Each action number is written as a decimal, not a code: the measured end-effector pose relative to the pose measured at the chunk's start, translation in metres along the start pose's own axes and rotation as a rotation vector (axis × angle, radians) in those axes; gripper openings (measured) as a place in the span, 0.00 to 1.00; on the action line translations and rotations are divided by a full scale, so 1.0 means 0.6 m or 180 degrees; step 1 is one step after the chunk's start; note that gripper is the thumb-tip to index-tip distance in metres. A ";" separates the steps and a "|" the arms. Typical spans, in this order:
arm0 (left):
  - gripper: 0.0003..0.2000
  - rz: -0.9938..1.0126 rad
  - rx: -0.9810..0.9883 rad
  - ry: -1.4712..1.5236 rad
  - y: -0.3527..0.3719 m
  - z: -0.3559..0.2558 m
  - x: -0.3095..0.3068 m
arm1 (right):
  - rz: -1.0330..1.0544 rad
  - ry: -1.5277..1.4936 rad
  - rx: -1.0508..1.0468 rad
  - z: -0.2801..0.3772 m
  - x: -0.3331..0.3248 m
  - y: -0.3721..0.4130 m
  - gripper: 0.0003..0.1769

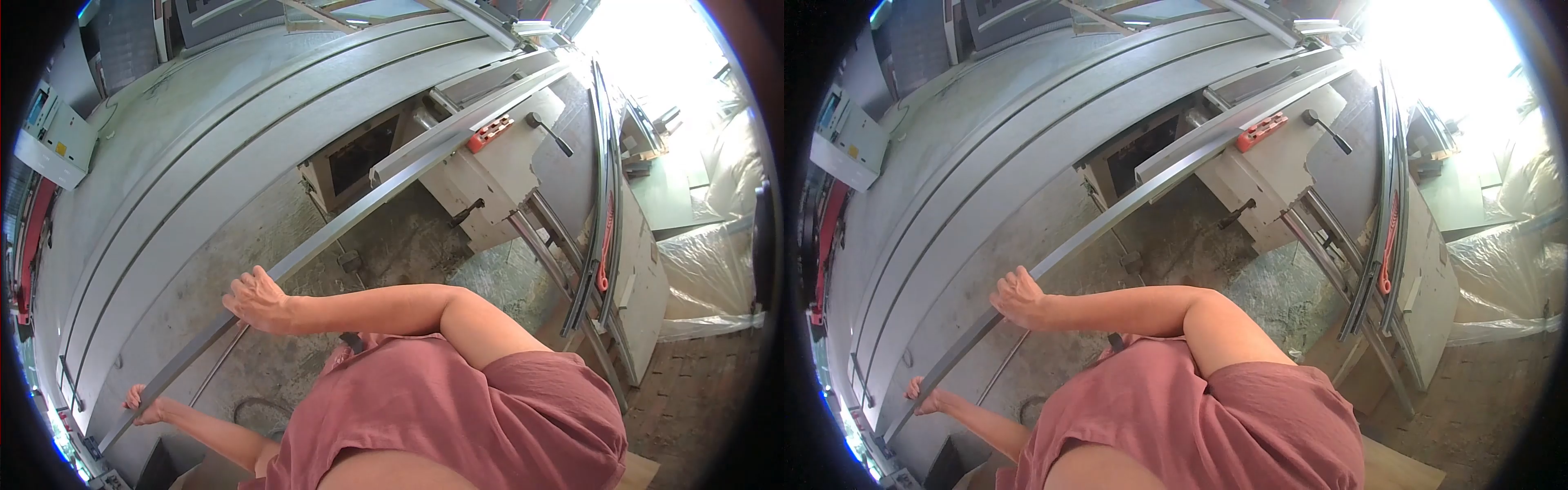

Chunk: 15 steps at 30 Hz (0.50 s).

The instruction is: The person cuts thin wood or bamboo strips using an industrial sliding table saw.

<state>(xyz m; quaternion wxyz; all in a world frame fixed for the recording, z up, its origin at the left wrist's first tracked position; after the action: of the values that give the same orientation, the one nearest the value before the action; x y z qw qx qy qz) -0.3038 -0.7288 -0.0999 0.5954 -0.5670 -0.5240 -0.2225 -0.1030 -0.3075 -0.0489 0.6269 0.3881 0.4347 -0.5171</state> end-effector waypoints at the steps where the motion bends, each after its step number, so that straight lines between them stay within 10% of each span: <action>1: 0.17 -0.0029 -0.0020 0.0022 0.009 0.017 0.015 | -0.0063 -0.0073 0.0007 -0.007 -0.001 0.005 0.15; 15: 0.13 -0.0049 -0.0928 0.0520 0.074 0.114 0.060 | -0.1444 0.0152 0.0483 -0.300 -0.088 0.186 0.21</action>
<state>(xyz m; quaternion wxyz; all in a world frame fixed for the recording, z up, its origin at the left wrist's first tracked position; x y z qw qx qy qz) -0.2786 -0.6434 -0.1014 0.5457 -0.6234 -0.4403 -0.3460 -0.0237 -0.1045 -0.0523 0.4533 0.3386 0.4854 -0.6666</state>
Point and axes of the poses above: each hand's wrist, its own y-axis away from the middle knuckle, its own x-axis out of the palm, z = x × y, the point moved 2 cm from there along -y, towards the middle knuckle, and after that the axes turned 9 degrees about z, right-handed, at the moved point
